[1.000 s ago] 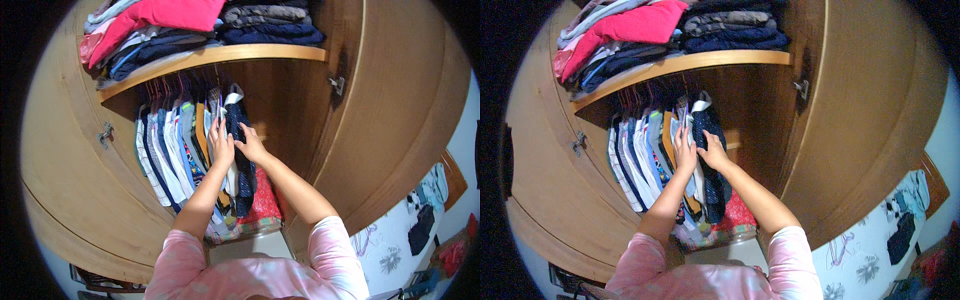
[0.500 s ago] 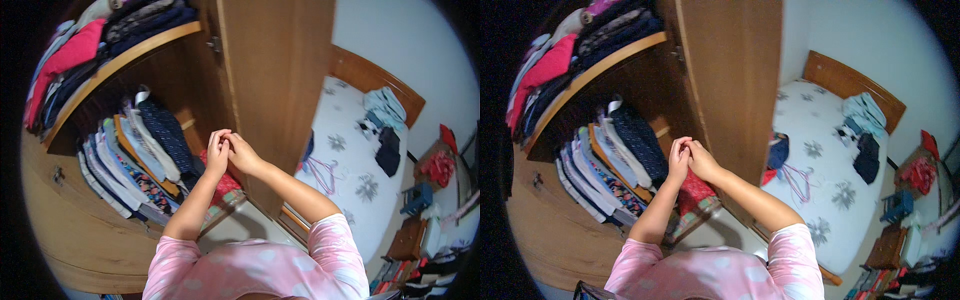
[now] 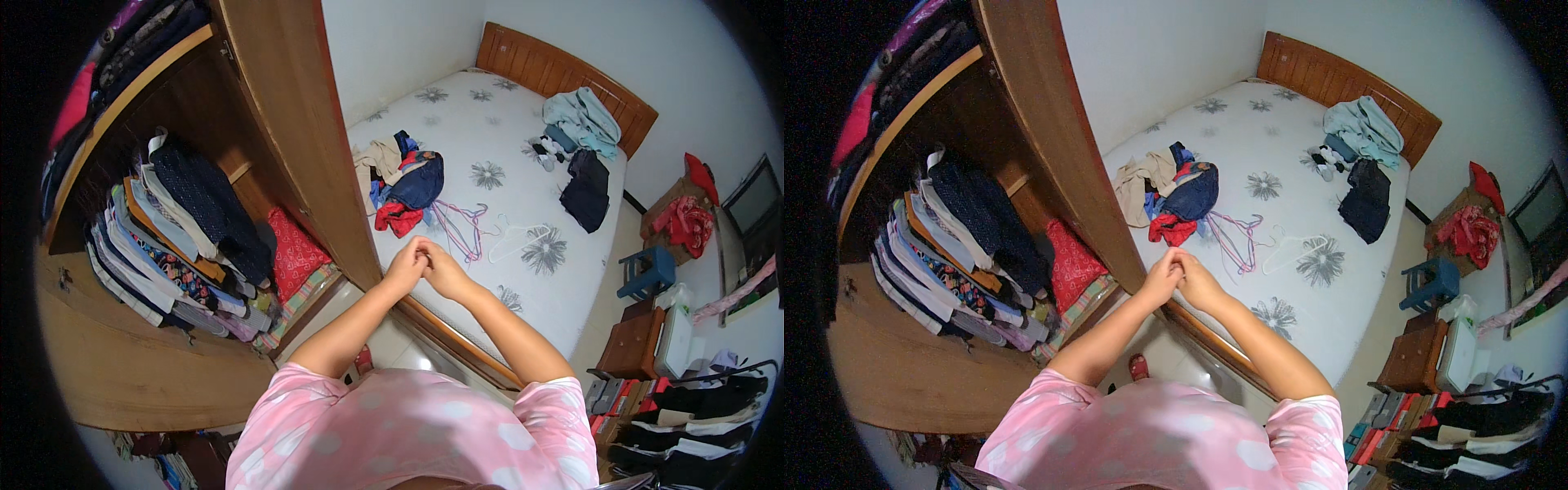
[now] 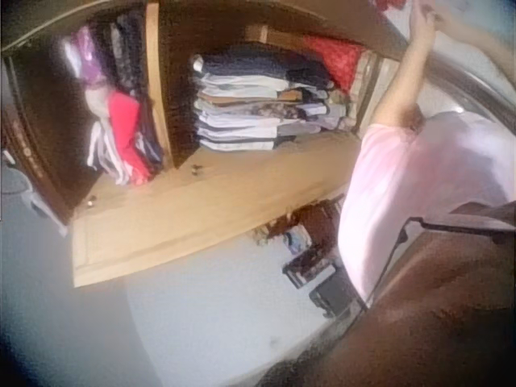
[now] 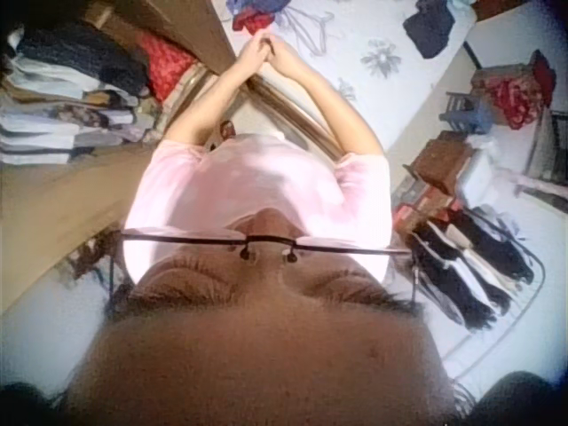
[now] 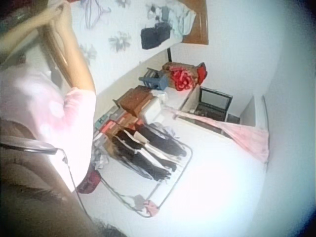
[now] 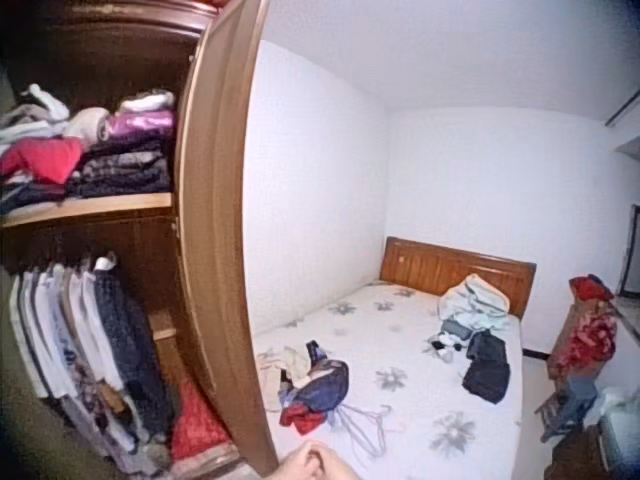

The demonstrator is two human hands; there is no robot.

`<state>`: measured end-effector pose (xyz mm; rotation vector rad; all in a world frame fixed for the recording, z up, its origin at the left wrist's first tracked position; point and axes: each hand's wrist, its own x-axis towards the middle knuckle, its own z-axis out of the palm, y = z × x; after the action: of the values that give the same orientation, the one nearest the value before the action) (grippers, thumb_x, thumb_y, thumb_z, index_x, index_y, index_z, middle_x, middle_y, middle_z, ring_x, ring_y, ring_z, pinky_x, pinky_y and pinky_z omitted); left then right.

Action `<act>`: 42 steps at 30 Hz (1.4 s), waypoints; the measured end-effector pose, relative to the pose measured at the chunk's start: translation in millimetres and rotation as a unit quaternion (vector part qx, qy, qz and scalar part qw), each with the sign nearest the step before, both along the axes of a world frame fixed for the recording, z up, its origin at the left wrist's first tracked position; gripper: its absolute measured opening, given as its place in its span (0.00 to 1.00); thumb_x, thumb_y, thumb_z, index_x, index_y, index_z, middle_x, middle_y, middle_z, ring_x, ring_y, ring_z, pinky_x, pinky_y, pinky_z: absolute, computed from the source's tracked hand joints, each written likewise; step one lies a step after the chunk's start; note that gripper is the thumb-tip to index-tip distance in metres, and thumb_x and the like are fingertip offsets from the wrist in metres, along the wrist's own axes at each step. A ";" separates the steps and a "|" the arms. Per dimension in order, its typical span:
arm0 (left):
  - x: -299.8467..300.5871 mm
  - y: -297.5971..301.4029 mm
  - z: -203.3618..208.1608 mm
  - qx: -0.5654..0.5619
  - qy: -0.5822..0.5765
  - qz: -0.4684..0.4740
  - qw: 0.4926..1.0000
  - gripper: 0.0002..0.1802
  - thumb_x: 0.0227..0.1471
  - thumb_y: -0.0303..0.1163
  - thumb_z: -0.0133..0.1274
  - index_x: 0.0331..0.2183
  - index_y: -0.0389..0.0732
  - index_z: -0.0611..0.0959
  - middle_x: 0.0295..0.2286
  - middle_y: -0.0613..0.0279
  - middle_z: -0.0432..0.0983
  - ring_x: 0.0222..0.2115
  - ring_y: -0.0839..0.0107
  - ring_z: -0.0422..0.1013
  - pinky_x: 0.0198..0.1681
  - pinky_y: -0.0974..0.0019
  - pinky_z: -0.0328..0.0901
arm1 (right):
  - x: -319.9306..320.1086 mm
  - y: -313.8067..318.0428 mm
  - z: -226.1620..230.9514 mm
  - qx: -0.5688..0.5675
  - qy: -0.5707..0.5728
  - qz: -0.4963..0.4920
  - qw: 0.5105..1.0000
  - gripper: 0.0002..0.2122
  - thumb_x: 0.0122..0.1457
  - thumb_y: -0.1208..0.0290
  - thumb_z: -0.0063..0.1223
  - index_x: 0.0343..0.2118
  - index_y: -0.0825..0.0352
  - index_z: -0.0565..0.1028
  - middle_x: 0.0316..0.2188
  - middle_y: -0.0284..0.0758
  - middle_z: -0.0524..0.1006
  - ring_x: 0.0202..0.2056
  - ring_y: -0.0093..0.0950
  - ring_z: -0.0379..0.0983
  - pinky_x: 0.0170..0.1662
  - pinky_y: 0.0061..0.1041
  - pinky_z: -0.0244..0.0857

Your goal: The person takes various clothing items from a bed, places them onto hangers, and then hangs them inside a wooden wardrobe.

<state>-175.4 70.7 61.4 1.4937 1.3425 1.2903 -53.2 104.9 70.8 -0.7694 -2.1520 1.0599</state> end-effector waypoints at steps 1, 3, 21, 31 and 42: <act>10.3 6.2 -10.3 -0.003 -0.003 0.003 1.000 0.16 0.43 0.19 0.39 0.38 0.37 0.69 0.31 0.55 0.71 0.33 0.66 0.69 0.37 0.67 0.64 | 15.9 3.1 -9.5 -0.003 -0.003 0.003 1.000 0.19 0.46 0.84 0.45 0.45 0.72 0.63 0.40 0.45 0.69 0.43 0.34 0.67 0.42 0.26 0.64; 32.9 19.9 -20.3 0.034 0.076 -0.045 0.995 0.15 0.42 0.20 0.41 0.37 0.37 0.70 0.31 0.52 0.71 0.34 0.59 0.68 0.39 0.64 0.63 | 47.6 9.5 -20.1 -0.004 -0.072 -0.045 0.996 0.21 0.46 0.83 0.47 0.46 0.71 0.63 0.43 0.44 0.67 0.43 0.33 0.66 0.41 0.25 0.65; 59.5 240.9 -181.2 -0.088 0.260 -0.044 0.961 0.16 0.38 0.25 0.48 0.36 0.39 0.75 0.35 0.49 0.70 0.41 0.54 0.64 0.46 0.58 0.59 | 153.5 128.2 -117.6 -0.217 -0.099 -0.270 0.933 0.24 0.48 0.76 0.51 0.51 0.67 0.60 0.41 0.41 0.66 0.30 0.27 0.69 0.34 0.23 0.65; -60.1 363.2 -296.1 -0.261 0.336 0.098 0.900 0.21 0.37 0.31 0.51 0.40 0.43 0.74 0.44 0.44 0.65 0.45 0.46 0.61 0.48 0.52 0.57 | 132.9 190.1 -197.4 -0.374 -0.101 -0.297 0.872 0.24 0.51 0.79 0.47 0.53 0.63 0.58 0.39 0.35 0.67 0.29 0.23 0.68 0.29 0.20 0.66; -109.0 446.4 -324.5 -0.495 0.141 0.337 0.789 0.53 0.36 0.42 0.62 0.57 0.48 0.47 0.51 0.34 0.49 0.50 0.44 0.54 0.53 0.54 0.54 | 113.2 234.9 -228.0 -0.518 -0.051 -0.311 0.795 0.21 0.54 0.76 0.44 0.51 0.64 0.58 0.39 0.36 0.69 0.31 0.23 0.69 0.33 0.20 0.65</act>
<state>-284.4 517.0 -263.1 0.4459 2.3713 0.4699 60.0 339.9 -157.2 -1.8779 -1.0317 1.7847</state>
